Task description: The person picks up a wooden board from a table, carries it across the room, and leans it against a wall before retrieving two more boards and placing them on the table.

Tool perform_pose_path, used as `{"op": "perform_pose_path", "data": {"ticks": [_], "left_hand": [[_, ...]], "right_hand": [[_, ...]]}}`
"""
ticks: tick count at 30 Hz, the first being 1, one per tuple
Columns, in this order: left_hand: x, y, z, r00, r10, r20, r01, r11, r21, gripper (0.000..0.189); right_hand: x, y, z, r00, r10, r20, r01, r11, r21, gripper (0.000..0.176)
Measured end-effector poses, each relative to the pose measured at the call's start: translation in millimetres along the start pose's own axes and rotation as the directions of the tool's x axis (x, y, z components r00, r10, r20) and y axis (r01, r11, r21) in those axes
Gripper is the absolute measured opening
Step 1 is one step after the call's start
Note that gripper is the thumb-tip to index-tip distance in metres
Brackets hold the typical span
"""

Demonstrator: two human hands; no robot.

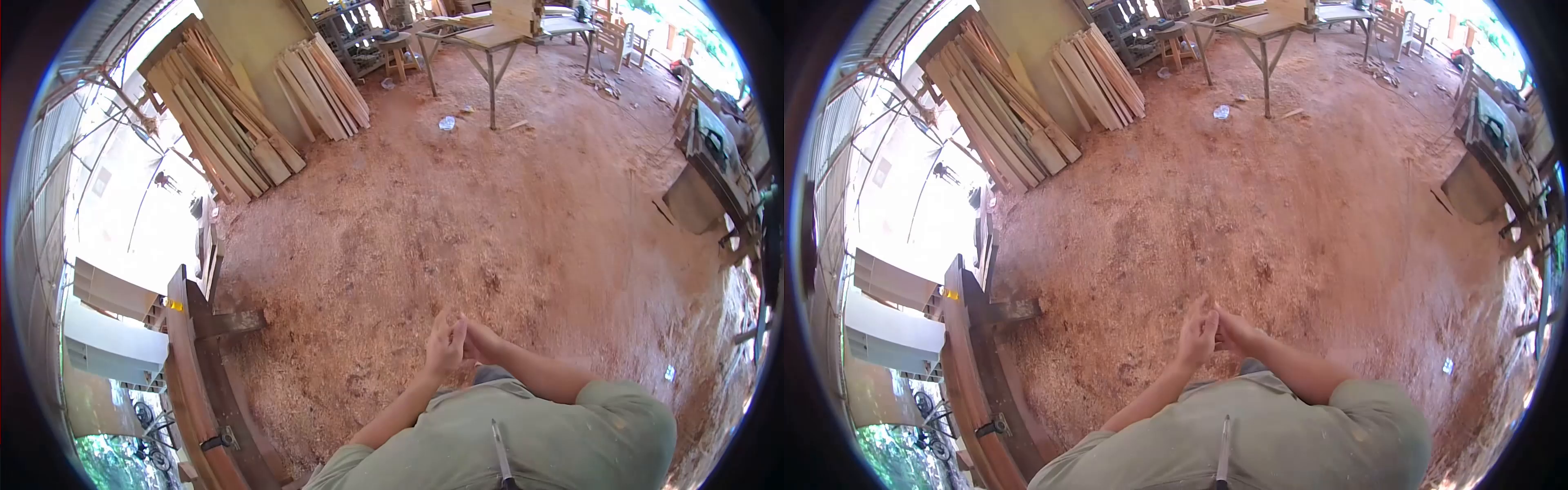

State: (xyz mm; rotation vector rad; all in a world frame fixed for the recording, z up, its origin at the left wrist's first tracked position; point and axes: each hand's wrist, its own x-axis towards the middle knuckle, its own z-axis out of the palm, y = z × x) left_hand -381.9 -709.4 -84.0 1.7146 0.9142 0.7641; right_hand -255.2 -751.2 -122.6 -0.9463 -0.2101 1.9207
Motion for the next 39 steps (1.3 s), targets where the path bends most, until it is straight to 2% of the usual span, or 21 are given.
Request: {"op": "perform_pose_path", "data": {"ticks": [1,3,5,8,9,11,12,15,16,17,18,19,20,21,22,23,24,26,29,35,39], "left_hand": [[23.3,27.4,-5.2,0.966,0.244,-0.089,-0.221,0.952,0.211,0.034],[62.0,30.9,-4.3,0.963,0.253,-0.091,-0.226,0.945,0.238,0.033],[106.3,28.0,-9.8,0.953,0.284,-0.103,-0.247,0.929,0.275,0.038],[164.2,13.5,-34.5,0.879,0.435,-0.194,-0.339,0.858,0.386,0.052],[185.6,4.7,-43.8,0.851,0.478,-0.216,-0.361,0.833,0.419,0.059],[225.9,-15.3,-67.2,0.836,0.494,-0.239,-0.358,0.821,0.445,0.067],[254.4,-23.9,-80.8,0.877,0.408,-0.253,-0.268,0.853,0.449,0.038],[343.8,-43.6,-117.8,0.887,0.366,-0.282,-0.183,0.839,0.512,0.037],[380.3,-57.4,-127.7,0.957,-0.015,-0.289,0.068,0.982,0.177,0.041],[413.9,-62.7,-136.9,0.913,-0.381,-0.150,0.360,0.921,-0.149,0.044],[445.6,-49.3,-154.9,0.819,-0.572,0.045,0.550,0.760,-0.346,0.054],[471.6,-51.7,-158.4,0.822,-0.565,0.070,0.554,0.765,-0.328,0.054],[499.9,-60.0,-162.3,0.880,-0.468,0.078,0.472,0.848,-0.242,0.057],[530.0,-70.9,-167.5,0.928,-0.362,0.092,0.372,0.916,-0.151,0.059],[557.8,-68.5,-159.2,0.976,-0.215,0.025,0.214,0.936,-0.280,0.061],[579.0,-68.3,-159.2,0.977,-0.207,0.043,0.211,0.943,-0.256,0.061],[598.4,-37.8,-163.9,0.922,-0.228,0.313,0.366,0.776,-0.513,0.063],[650.2,-14.3,-157.8,0.741,-0.097,0.665,0.648,0.362,-0.670,0.064],[723.1,-37.6,-128.9,0.722,-0.150,0.675,0.691,0.197,-0.695,0.064],[880.0,-110.3,-135.9,0.814,-0.341,0.470,0.534,0.124,-0.836,0.065],[971.8,-114.4,-157.8,0.858,-0.357,0.369,0.433,0.120,-0.893,0.065]], "right_hand": [[16.1,-20.0,8.8,0.972,-0.008,0.236,-0.034,0.984,0.172,0.052],[48.5,-30.9,42.0,0.912,-0.387,0.137,0.388,0.921,0.018,0.059],[97.8,-64.7,35.3,0.887,-0.122,0.446,0.119,0.992,0.035,0.067],[159.6,-104.0,34.9,0.855,-0.055,0.516,0.023,0.997,0.067,0.068],[171.7,-136.7,52.3,0.853,-0.052,0.519,0.033,0.998,0.045,0.068],[174.5,-186.3,100.5,0.961,-0.045,0.272,0.003,0.988,0.152,0.068],[197.8,-204.2,91.6,0.904,0.027,0.427,-0.094,0.986,0.136,0.068],[272.8,-266.6,82.0,0.959,-0.013,0.282,-0.008,0.997,0.073,0.070],[263.6,-308.9,102.3,0.922,-0.002,0.388,0.008,1.000,-0.013,0.068],[269.7,-339.6,103.1,0.930,-0.018,0.368,0.020,1.000,-0.002,0.068],[276.5,-367.5,101.6,0.958,0.011,0.287,0.067,0.963,-0.261,0.063],[280.6,-397.5,107.9,0.980,0.018,0.201,0.087,0.862,-0.500,0.058],[281.5,-425.9,118.2,0.955,-0.177,0.236,0.294,0.644,-0.706,0.053],[291.4,-441.7,118.4,0.949,-0.206,0.237,0.314,0.652,-0.690,0.053],[302.7,-454.2,115.9,0.832,-0.503,0.234,0.469,0.411,-0.782,0.056],[316.1,-464.4,115.5,0.623,-0.737,0.263,0.511,0.128,-0.850,0.059],[332.3,-476.0,117.6,0.607,-0.754,0.253,0.518,0.133,-0.845,0.059],[363.7,-507.9,115.5,0.383,-0.789,0.480,0.496,-0.263,-0.828,0.067],[411.5,-549.4,104.4,0.367,-0.794,0.485,0.350,-0.365,-0.863,0.068],[530.0,-677.5,55.2,0.391,-0.721,0.573,0.544,-0.321,-0.775,0.064],[581.5,-763.5,68.6,0.522,-0.598,0.608,0.661,-0.167,-0.732,0.067]]}}
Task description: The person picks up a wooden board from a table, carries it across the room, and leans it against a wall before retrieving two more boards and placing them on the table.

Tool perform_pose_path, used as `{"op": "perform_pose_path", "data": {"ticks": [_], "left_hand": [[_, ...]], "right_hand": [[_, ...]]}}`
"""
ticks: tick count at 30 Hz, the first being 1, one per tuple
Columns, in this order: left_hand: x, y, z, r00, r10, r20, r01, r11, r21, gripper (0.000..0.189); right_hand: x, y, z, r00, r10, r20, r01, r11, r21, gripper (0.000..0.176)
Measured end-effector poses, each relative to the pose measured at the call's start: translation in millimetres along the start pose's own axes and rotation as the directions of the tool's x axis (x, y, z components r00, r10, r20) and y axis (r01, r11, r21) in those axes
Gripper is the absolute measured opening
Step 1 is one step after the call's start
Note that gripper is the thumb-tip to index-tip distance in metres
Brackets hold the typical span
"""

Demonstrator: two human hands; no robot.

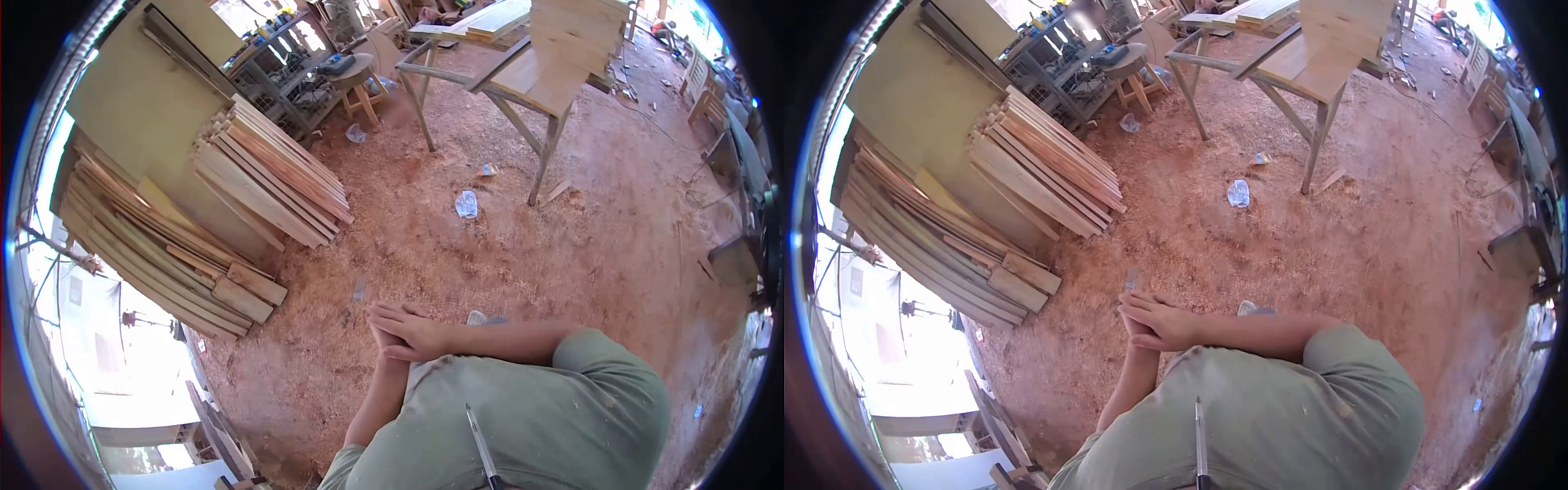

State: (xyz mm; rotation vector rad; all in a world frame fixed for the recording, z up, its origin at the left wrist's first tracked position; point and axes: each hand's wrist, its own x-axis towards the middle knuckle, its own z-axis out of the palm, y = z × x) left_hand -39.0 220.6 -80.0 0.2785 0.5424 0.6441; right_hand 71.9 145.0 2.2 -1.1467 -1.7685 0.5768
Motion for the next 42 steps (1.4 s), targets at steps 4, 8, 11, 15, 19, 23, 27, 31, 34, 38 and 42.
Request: {"op": "perform_pose_path", "data": {"ticks": [4,8,11,15,19,23,27,31,34,38,42], "left_hand": [[57.2,21.2,40.6,0.989,0.148,-0.030,-0.151,0.974,-0.169,0.061],[161.0,59.9,71.4,0.979,0.144,-0.144,-0.167,0.973,-0.162,0.059],[258.6,113.1,93.7,0.958,0.039,-0.284,-0.037,0.999,0.012,0.057],[341.4,187.1,208.4,0.918,0.081,0.389,-0.028,0.990,-0.139,0.053],[439.9,176.1,272.9,0.586,-0.557,0.588,0.448,0.828,0.338,0.045],[538.1,136.1,302.9,0.504,-0.812,0.295,0.591,0.573,0.567,0.032],[634.9,96.9,283.2,0.748,-0.551,0.371,-0.139,0.417,0.898,0.029],[706.8,98.7,281.3,0.862,-0.450,0.233,-0.197,0.126,0.972,0.030],[770.2,108.9,328.2,0.883,-0.376,0.281,-0.263,0.098,0.960,0.029],[853.6,108.0,406.3,0.892,-0.386,0.236,-0.225,0.074,0.971,0.028],[917.1,80.3,500.0,0.828,-0.449,0.335,-0.393,-0.039,0.919,0.034]], "right_hand": [[56.6,66.7,-20.2,0.987,-0.030,0.159,0.030,1.000,0.004,0.068],[111.0,131.1,-82.9,0.965,0.152,0.212,-0.228,0.885,0.407,0.050],[158.4,204.4,-134.7,0.889,0.393,0.237,-0.358,0.271,0.893,0.034],[190.1,313.5,-197.5,0.814,0.570,0.114,-0.090,-0.071,0.993,0.038],[259.3,310.9,-279.5,0.617,0.771,0.159,-0.071,-0.147,0.987,0.057],[240.8,391.2,-321.8,0.649,0.758,-0.066,0.185,-0.072,0.980,0.055],[263.8,365.6,-385.9,0.106,0.889,-0.445,0.459,0.353,0.815,0.045],[199.1,393.6,-438.7,0.175,0.775,-0.607,0.575,0.420,0.702,0.036],[216.3,423.4,-509.0,0.044,0.731,-0.681,0.422,0.604,0.676,0.031],[232.9,493.5,-606.2,-0.199,0.632,-0.749,0.357,0.759,0.545,0.035],[253.4,581.9,-708.5,-0.405,0.470,-0.784,-0.102,0.829,0.550,0.042]]}}
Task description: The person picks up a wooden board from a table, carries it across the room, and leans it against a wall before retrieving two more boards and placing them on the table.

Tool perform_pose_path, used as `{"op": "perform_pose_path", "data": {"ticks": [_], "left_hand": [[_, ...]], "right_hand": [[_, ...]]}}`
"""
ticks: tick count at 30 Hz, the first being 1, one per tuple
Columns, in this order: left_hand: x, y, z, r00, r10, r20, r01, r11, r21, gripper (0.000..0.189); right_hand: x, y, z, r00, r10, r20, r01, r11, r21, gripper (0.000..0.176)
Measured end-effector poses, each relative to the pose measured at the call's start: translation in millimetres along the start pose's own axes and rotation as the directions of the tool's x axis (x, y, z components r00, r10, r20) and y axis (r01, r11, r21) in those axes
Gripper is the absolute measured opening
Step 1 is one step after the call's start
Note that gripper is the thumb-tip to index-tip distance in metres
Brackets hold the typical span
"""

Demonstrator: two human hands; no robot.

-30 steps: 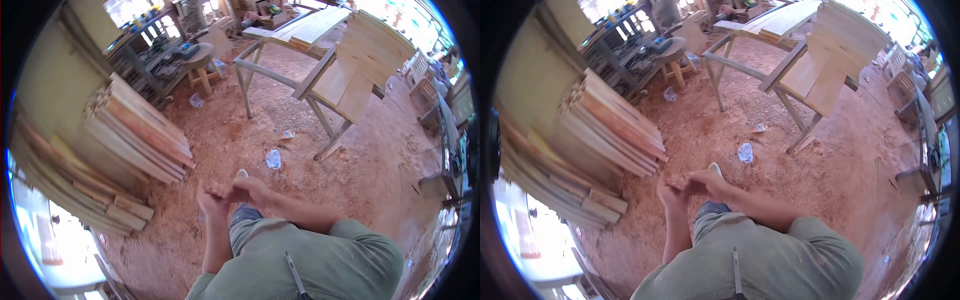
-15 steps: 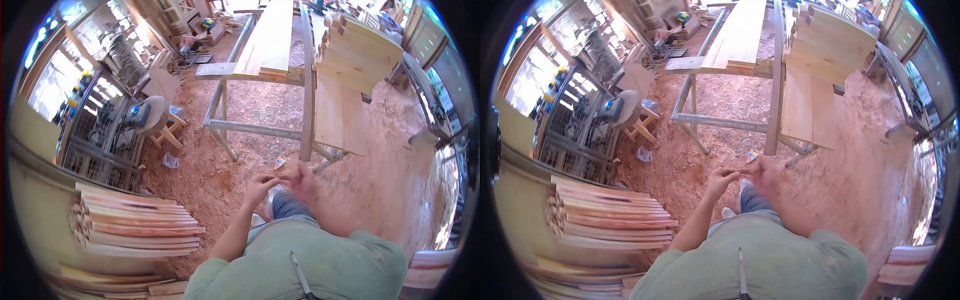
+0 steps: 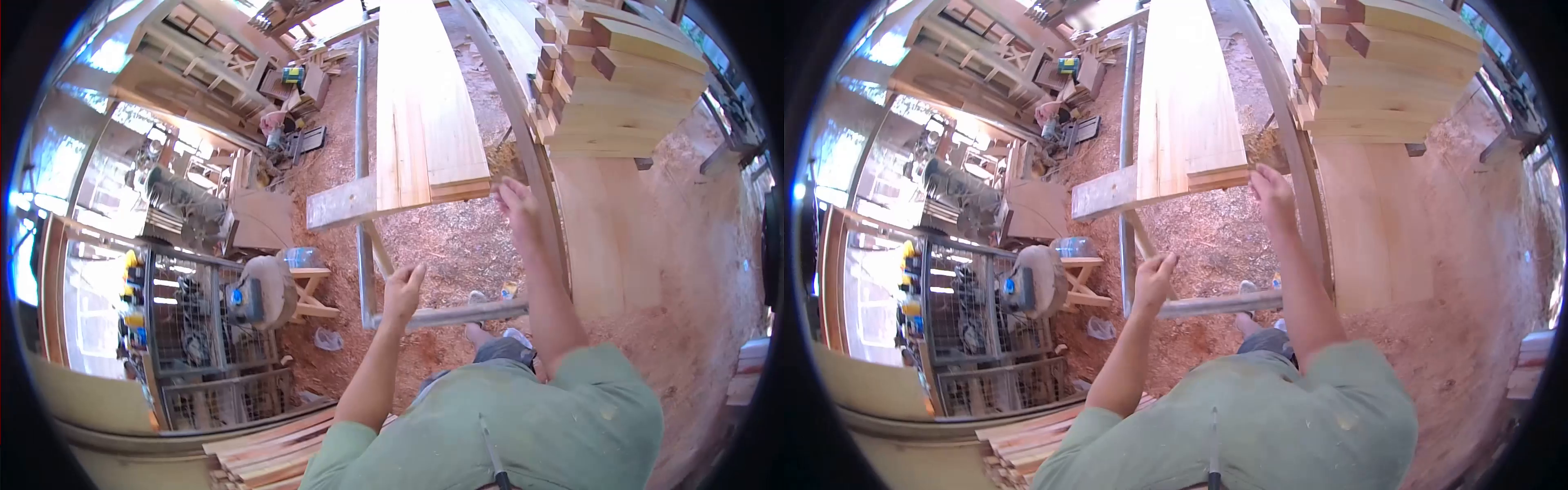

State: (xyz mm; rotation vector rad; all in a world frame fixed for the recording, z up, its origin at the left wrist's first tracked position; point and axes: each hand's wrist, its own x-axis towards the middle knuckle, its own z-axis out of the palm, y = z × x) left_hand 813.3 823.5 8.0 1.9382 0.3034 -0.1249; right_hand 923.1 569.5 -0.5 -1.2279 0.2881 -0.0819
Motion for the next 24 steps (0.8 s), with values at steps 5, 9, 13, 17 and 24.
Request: {"op": "perform_pose_path", "data": {"ticks": [5,9,13,17,24], "left_hand": [[116.8,59.9,22.1,0.997,-0.016,0.075,0.008,0.995,0.102,0.060],[194.1,63.5,59.2,0.995,0.014,0.095,0.008,0.975,-0.222,0.064],[197.2,61.1,70.1,0.975,-0.008,0.222,0.118,0.867,-0.484,0.077],[184.9,68.5,65.8,0.968,0.078,0.237,0.097,0.759,-0.644,0.079],[128.1,6.7,39.2,0.890,0.021,0.456,0.289,0.747,-0.598,0.073]], "right_hand": [[110.0,57.0,31.0,0.915,-0.336,-0.223,0.192,0.849,-0.492,0.046],[124.0,47.7,42.3,0.987,-0.043,-0.152,-0.092,0.622,-0.777,0.041],[111.2,54.7,48.4,0.972,-0.136,-0.193,-0.043,0.702,-0.711,0.041],[117.6,47.4,50.6,0.982,-0.119,-0.146,-0.059,0.541,-0.839,0.038],[9.2,28.6,35.4,0.994,0.076,-0.074,-0.100,0.441,-0.892,0.033]]}}
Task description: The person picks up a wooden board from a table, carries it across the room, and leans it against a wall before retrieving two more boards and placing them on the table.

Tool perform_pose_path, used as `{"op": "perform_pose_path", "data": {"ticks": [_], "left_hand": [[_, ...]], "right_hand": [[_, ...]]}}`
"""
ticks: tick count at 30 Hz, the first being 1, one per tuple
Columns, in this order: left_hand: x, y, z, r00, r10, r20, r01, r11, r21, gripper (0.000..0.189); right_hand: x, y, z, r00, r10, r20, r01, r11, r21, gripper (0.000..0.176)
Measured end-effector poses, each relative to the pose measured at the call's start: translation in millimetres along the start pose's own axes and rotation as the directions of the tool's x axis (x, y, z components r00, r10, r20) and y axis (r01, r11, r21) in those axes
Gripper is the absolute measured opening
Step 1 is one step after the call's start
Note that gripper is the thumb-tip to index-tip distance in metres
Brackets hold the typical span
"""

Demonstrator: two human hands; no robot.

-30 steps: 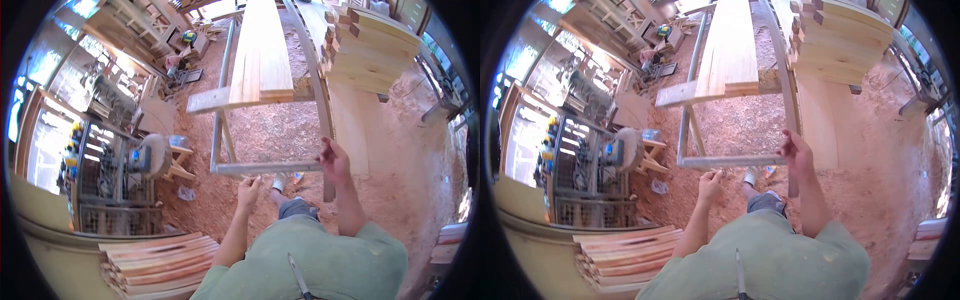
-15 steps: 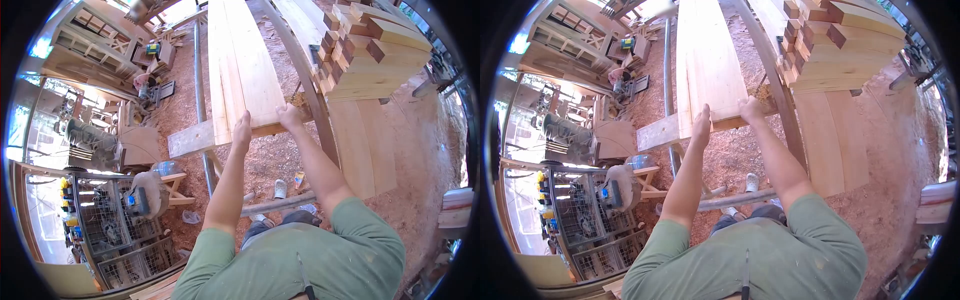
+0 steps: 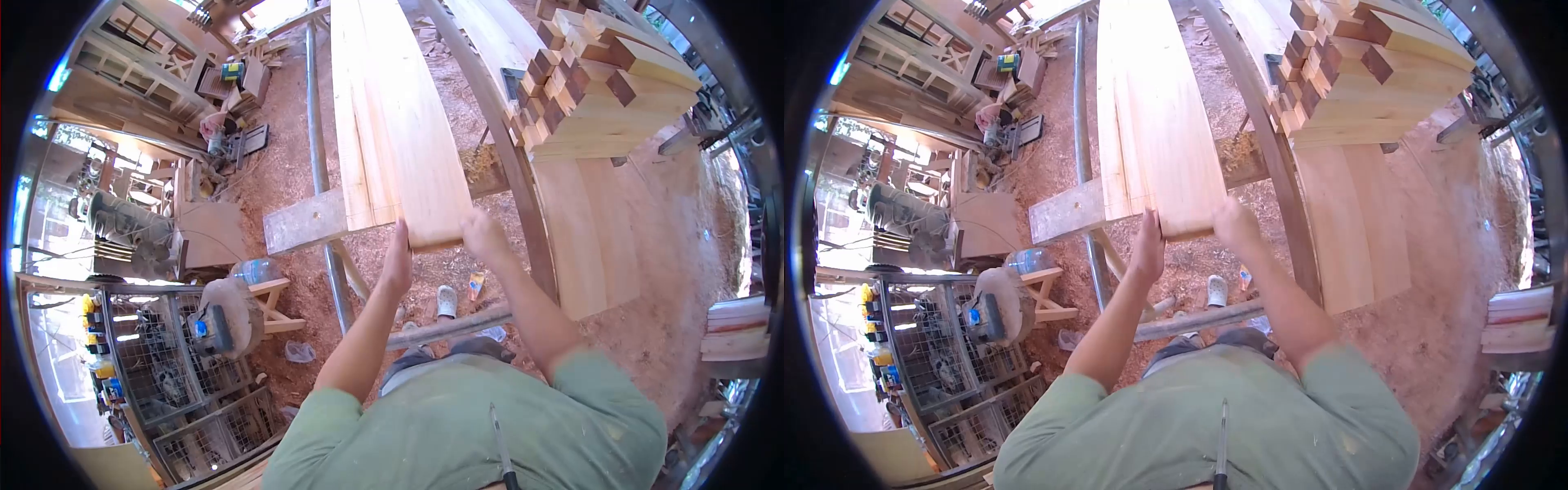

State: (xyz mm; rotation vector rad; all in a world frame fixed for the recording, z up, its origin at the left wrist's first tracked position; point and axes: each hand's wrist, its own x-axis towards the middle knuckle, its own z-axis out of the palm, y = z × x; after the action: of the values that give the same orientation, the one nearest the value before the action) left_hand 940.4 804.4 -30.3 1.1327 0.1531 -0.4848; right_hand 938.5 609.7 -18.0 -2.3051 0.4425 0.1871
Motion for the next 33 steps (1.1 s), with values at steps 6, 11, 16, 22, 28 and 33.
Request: {"op": "perform_pose_path", "data": {"ticks": [6,11,16,22,28,33], "left_hand": [[-48.9,-31.2,-31.7,0.998,0.037,0.057,-0.051,0.959,0.279,0.068],[-6.3,-27.2,-9.5,0.931,-0.317,-0.179,0.301,0.947,-0.110,0.071],[-6.6,-29.1,-2.9,0.938,-0.294,-0.185,0.276,0.954,-0.113,0.073],[-6.2,-43.9,-5.2,0.945,-0.197,-0.260,0.205,0.979,0.002,0.079],[-16.8,-36.4,1.4,0.962,-0.155,-0.224,0.156,0.988,-0.013,0.079],[-13.4,-43.5,-6.6,0.963,-0.128,-0.237,0.149,0.986,0.076,0.079]], "right_hand": [[-43.8,9.4,-18.3,0.983,0.002,0.184,0.021,0.992,-0.122,0.044],[-16.5,22.7,14.0,0.948,0.142,0.286,-0.255,0.876,0.411,0.047],[-34.2,14.2,10.3,0.938,-0.007,0.347,-0.268,0.619,0.738,0.049],[-28.1,27.9,22.5,0.946,-0.005,0.323,-0.242,0.653,0.718,0.045],[-32.7,27.0,18.3,0.933,-0.035,0.358,-0.248,0.658,0.711,0.047],[-30.9,37.1,17.4,0.907,-0.080,0.413,-0.297,0.571,0.765,0.049]]}}
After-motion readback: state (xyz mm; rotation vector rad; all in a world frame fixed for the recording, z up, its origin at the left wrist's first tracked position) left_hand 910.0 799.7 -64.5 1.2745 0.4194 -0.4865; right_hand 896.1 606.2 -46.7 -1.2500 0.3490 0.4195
